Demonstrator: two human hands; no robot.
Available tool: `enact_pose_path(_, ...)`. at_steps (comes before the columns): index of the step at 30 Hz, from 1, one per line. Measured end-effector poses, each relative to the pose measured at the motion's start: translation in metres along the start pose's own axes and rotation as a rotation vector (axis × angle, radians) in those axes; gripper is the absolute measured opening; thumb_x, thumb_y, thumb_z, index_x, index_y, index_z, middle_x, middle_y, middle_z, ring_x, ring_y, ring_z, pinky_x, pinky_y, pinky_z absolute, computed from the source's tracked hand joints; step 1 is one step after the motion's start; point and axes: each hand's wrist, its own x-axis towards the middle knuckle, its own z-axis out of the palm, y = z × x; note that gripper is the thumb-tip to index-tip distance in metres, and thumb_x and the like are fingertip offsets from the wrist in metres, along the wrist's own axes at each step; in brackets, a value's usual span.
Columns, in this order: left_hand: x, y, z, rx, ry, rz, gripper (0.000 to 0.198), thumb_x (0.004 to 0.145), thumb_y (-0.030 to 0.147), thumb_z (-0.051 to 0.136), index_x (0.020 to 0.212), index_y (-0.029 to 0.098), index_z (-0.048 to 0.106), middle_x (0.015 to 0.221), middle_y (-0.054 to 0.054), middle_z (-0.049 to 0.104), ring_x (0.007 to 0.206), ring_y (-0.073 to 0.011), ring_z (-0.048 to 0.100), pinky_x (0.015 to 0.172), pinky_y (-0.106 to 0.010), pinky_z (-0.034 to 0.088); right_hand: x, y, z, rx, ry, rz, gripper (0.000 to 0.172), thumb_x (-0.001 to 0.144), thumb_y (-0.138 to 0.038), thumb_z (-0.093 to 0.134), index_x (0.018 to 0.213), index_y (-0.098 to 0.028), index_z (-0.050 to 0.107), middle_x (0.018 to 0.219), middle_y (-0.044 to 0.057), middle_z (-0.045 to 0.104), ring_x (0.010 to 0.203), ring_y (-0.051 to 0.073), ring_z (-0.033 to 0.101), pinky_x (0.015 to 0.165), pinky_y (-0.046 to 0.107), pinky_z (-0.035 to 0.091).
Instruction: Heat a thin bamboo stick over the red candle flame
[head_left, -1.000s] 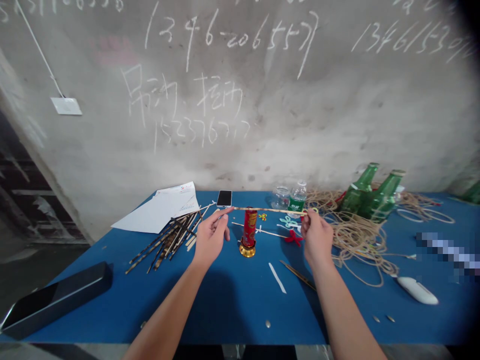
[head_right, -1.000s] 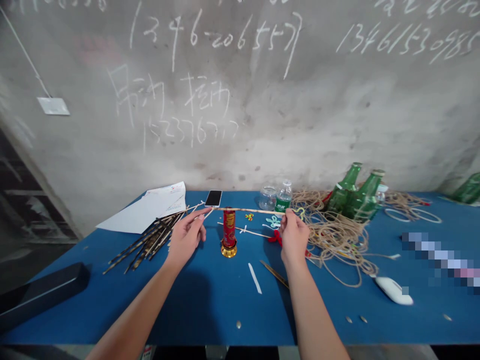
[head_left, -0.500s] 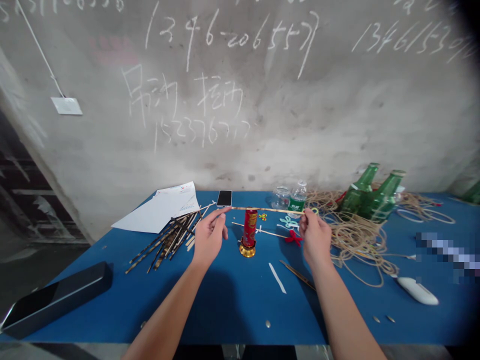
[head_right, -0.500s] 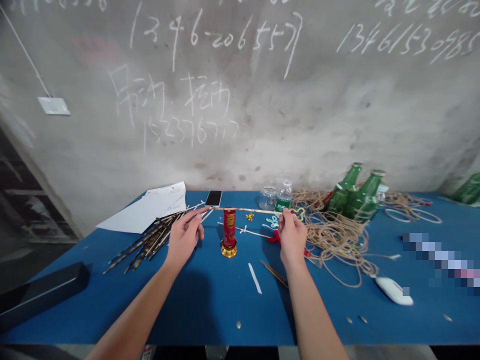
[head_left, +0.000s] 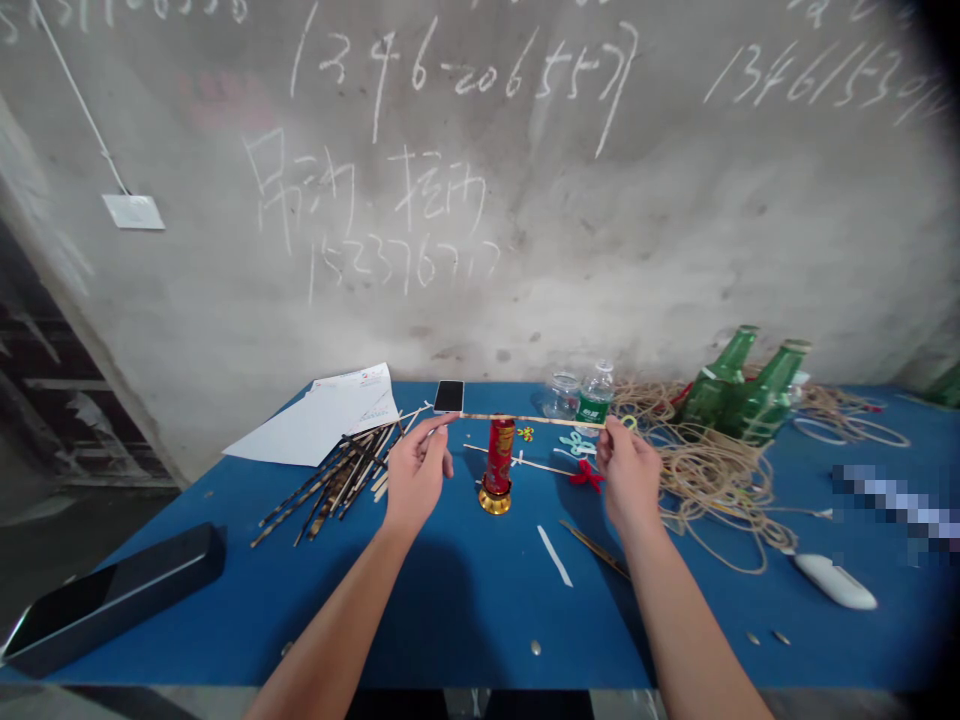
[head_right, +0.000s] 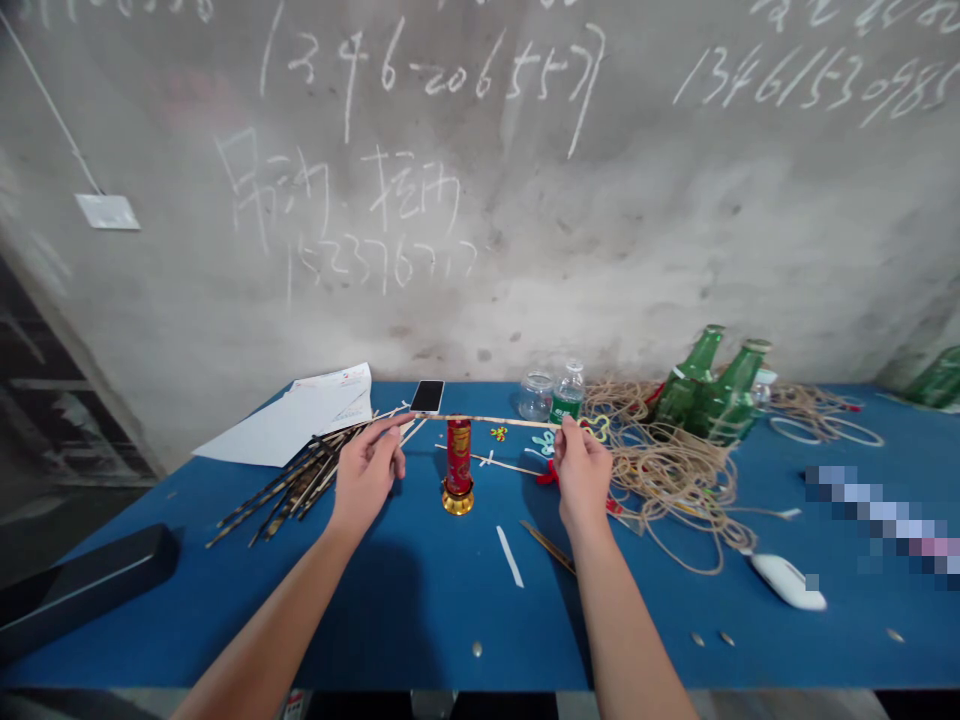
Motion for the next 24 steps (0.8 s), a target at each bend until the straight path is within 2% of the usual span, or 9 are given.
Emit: enact_pose_path(24,0.0009,0.0007,-0.0015,0.018,0.062,0.007,0.042,0.103,0.047,0.056,0.126,0.019,0.076,0.053,0.003,0.055,0.049,-0.0131,0.05,0.047,-0.021,0.037,-0.0035,-0.0028,0.0029,-0.025,-0.042,0.001,0.048,0.079,-0.055,0.085,0.061,-0.019,0.059,0.052,-0.006,0.04,0.047,0.007,0.03,0.042,0.021,0.022)
